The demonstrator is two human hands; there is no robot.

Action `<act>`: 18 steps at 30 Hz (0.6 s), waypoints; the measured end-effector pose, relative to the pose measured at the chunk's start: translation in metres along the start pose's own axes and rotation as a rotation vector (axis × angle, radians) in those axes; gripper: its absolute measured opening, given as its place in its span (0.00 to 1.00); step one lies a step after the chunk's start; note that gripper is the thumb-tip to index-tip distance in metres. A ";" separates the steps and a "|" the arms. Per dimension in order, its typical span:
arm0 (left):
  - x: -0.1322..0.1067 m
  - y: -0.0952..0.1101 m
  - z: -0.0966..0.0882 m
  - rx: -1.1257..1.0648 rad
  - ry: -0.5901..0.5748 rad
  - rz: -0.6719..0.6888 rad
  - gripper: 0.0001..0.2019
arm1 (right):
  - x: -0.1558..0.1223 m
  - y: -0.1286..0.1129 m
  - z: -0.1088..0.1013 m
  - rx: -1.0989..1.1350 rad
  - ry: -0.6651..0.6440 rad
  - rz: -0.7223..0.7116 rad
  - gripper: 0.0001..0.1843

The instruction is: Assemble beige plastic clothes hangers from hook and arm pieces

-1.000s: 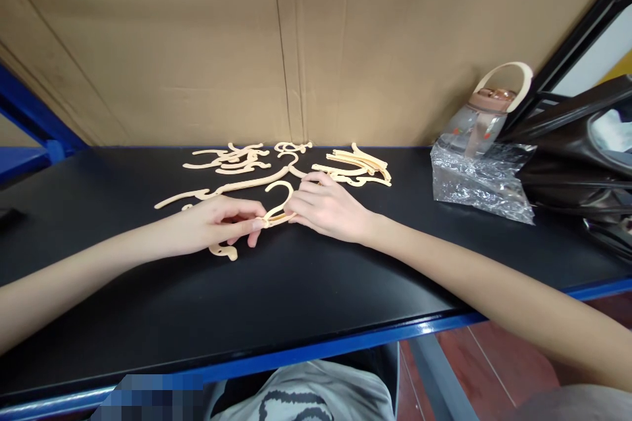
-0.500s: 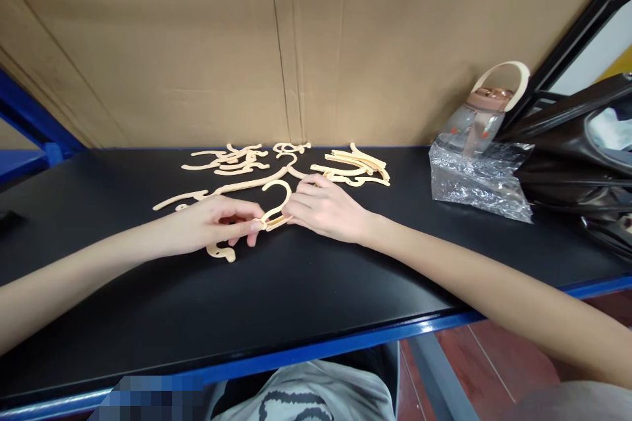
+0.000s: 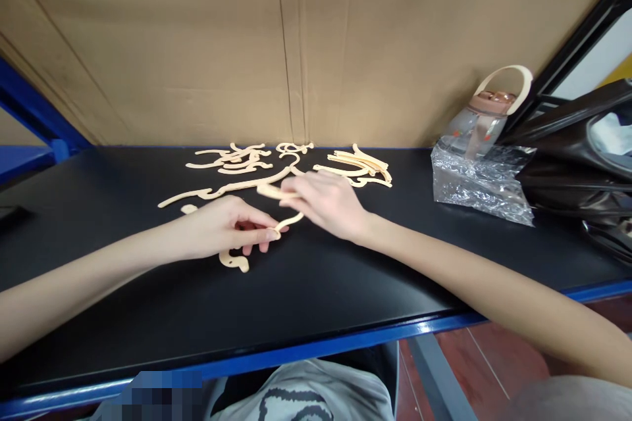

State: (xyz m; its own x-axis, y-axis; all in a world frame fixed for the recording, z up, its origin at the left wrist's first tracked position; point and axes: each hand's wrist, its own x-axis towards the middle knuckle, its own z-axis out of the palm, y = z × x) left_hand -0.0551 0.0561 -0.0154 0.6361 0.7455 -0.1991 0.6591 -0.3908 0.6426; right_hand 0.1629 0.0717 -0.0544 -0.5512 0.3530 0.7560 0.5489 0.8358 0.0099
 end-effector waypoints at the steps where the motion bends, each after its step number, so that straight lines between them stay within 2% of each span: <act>1: 0.000 0.001 0.002 -0.005 -0.022 0.015 0.18 | 0.000 -0.001 0.002 0.016 -0.024 -0.014 0.11; 4: 0.000 0.003 0.005 -0.036 -0.043 0.047 0.17 | 0.000 -0.002 0.005 0.067 -0.052 -0.018 0.10; 6: -0.002 0.001 0.006 -0.003 0.018 0.041 0.16 | 0.000 -0.002 0.005 0.064 -0.044 -0.025 0.10; 10: -0.001 -0.005 0.009 -0.002 0.137 0.032 0.17 | 0.001 -0.002 -0.002 -0.003 -0.044 -0.129 0.07; 14: 0.001 -0.007 0.008 -0.172 0.171 0.001 0.16 | 0.002 -0.003 -0.006 -0.025 -0.085 -0.160 0.07; 18: 0.001 -0.007 0.004 -0.366 0.174 -0.022 0.14 | -0.001 -0.002 -0.004 -0.004 -0.137 -0.120 0.08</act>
State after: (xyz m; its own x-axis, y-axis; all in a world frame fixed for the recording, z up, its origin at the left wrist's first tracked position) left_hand -0.0574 0.0570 -0.0227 0.5249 0.8443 -0.1078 0.4652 -0.1786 0.8670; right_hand 0.1651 0.0678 -0.0527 -0.6932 0.3050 0.6530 0.4761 0.8740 0.0972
